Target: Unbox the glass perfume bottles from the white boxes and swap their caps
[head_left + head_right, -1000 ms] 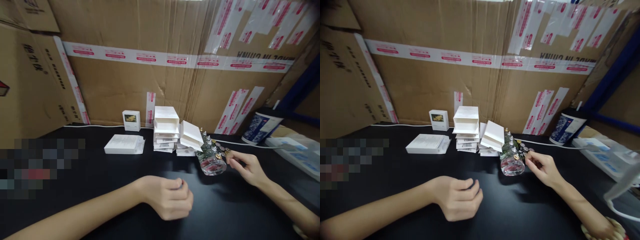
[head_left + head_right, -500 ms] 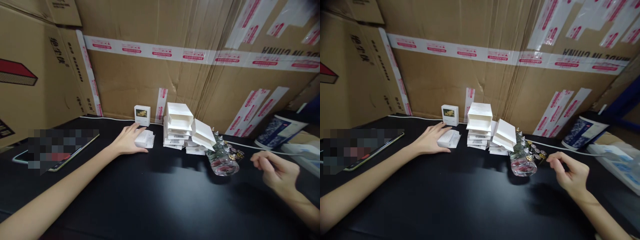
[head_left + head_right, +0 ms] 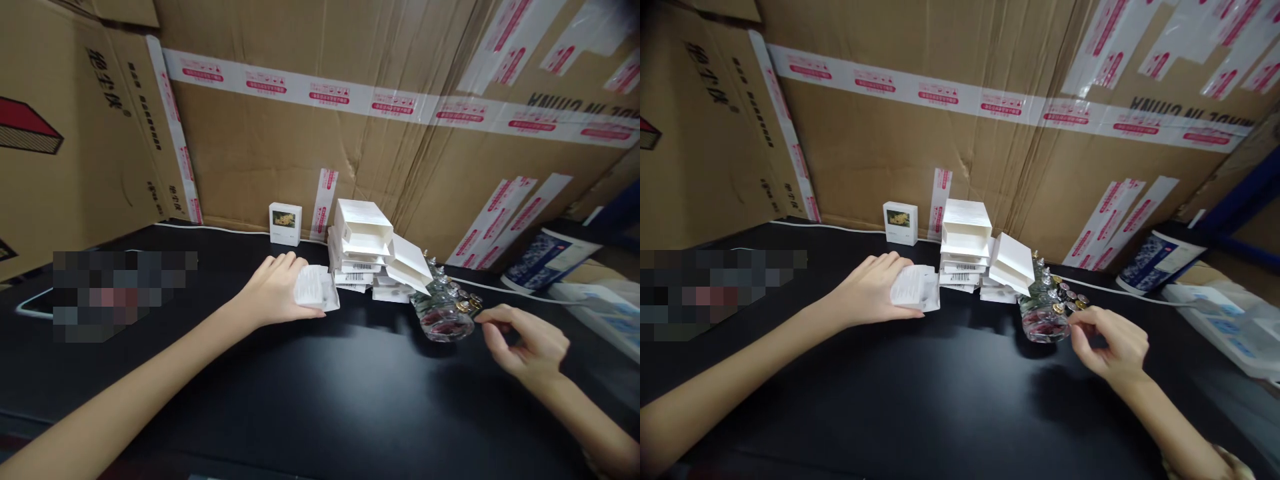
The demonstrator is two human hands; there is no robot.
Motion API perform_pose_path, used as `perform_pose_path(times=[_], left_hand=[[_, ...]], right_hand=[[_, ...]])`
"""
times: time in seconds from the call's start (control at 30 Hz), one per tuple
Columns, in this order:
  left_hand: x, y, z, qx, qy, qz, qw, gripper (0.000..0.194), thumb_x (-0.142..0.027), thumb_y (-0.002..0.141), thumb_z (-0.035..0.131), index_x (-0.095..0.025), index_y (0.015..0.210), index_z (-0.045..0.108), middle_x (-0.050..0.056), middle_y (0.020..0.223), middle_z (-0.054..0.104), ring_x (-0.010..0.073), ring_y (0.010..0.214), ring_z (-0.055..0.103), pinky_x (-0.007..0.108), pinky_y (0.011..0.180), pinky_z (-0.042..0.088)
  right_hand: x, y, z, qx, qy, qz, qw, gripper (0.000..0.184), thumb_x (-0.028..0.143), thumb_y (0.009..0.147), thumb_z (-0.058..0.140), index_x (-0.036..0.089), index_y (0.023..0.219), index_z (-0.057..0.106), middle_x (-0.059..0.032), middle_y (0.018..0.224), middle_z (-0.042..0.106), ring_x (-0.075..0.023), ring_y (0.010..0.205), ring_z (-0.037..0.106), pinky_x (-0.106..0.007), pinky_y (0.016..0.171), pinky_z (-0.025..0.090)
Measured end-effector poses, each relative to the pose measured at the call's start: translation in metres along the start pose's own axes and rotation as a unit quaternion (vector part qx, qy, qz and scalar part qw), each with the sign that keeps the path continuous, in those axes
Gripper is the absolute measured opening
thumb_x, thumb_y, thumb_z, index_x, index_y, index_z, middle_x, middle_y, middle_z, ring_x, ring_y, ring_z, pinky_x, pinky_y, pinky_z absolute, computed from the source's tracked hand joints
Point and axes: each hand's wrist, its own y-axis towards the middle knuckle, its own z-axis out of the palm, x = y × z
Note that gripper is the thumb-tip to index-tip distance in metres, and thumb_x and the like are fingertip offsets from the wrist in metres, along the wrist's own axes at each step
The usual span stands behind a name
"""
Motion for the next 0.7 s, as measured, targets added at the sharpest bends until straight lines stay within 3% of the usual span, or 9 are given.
perform_pose_path(times=[0.17, 0.37, 0.43, 0.57, 0.7], left_hand=[[-0.007, -0.008, -0.004, -0.047, 0.026, 0.043, 0.998, 0.077, -0.069, 0.056, 0.061, -0.012, 0.107, 0.054, 0.006, 0.107, 0.047, 0.0143, 0.096, 0.041, 0.026, 0.083, 0.027], [-0.007, -0.009, -0.014, -0.064, 0.029, 0.098, 0.993, 0.079, -0.070, 0.054, 0.062, -0.010, 0.105, 0.053, 0.006, 0.103, 0.049, 0.0120, 0.089, 0.043, 0.023, 0.080, 0.027], [-0.010, -0.009, -0.011, -0.067, -0.007, 0.137, 0.988, 0.082, -0.073, 0.055, 0.059, -0.011, 0.108, 0.051, 0.004, 0.106, 0.049, 0.0095, 0.087, 0.044, 0.022, 0.079, 0.027], [-0.019, -0.010, 0.002, -0.131, -0.022, 0.229, 0.964, 0.078, -0.072, 0.060, 0.057, -0.013, 0.110, 0.048, 0.001, 0.106, 0.050, 0.0088, 0.091, 0.046, 0.023, 0.082, 0.027], [-0.023, -0.013, 0.011, -0.202, -0.011, 0.292, 0.935, 0.071, -0.060, 0.060, 0.062, -0.015, 0.113, 0.048, 0.001, 0.111, 0.050, 0.0104, 0.103, 0.044, 0.025, 0.090, 0.026]], right_hand=[[0.034, 0.009, 0.015, 0.030, 0.103, -0.034, 0.994, 0.015, 0.005, 0.074, 0.050, 0.019, 0.076, 0.046, 0.0023, 0.054, 0.051, -0.0074, 0.044, 0.043, -0.020, 0.046, 0.036], [0.076, 0.021, 0.044, 0.087, 0.141, -0.094, 0.982, 0.010, 0.011, 0.075, 0.054, 0.019, 0.079, 0.048, 0.0029, 0.059, 0.054, -0.0080, 0.047, 0.043, -0.023, 0.046, 0.032], [0.086, 0.024, 0.055, 0.107, 0.195, -0.056, 0.973, 0.008, 0.016, 0.078, 0.054, 0.019, 0.083, 0.049, 0.0047, 0.059, 0.052, -0.0063, 0.045, 0.042, -0.022, 0.045, 0.031], [0.098, 0.026, 0.071, 0.140, 0.343, 0.081, 0.926, 0.027, 0.013, 0.081, 0.054, 0.019, 0.106, 0.045, 0.0070, 0.065, 0.054, -0.0014, 0.042, 0.040, -0.014, 0.046, 0.034], [0.098, 0.025, 0.076, 0.174, 0.371, 0.123, 0.904, 0.014, 0.014, 0.086, 0.049, 0.019, 0.098, 0.055, 0.0058, 0.057, 0.051, -0.0026, 0.044, 0.041, -0.015, 0.045, 0.033]])
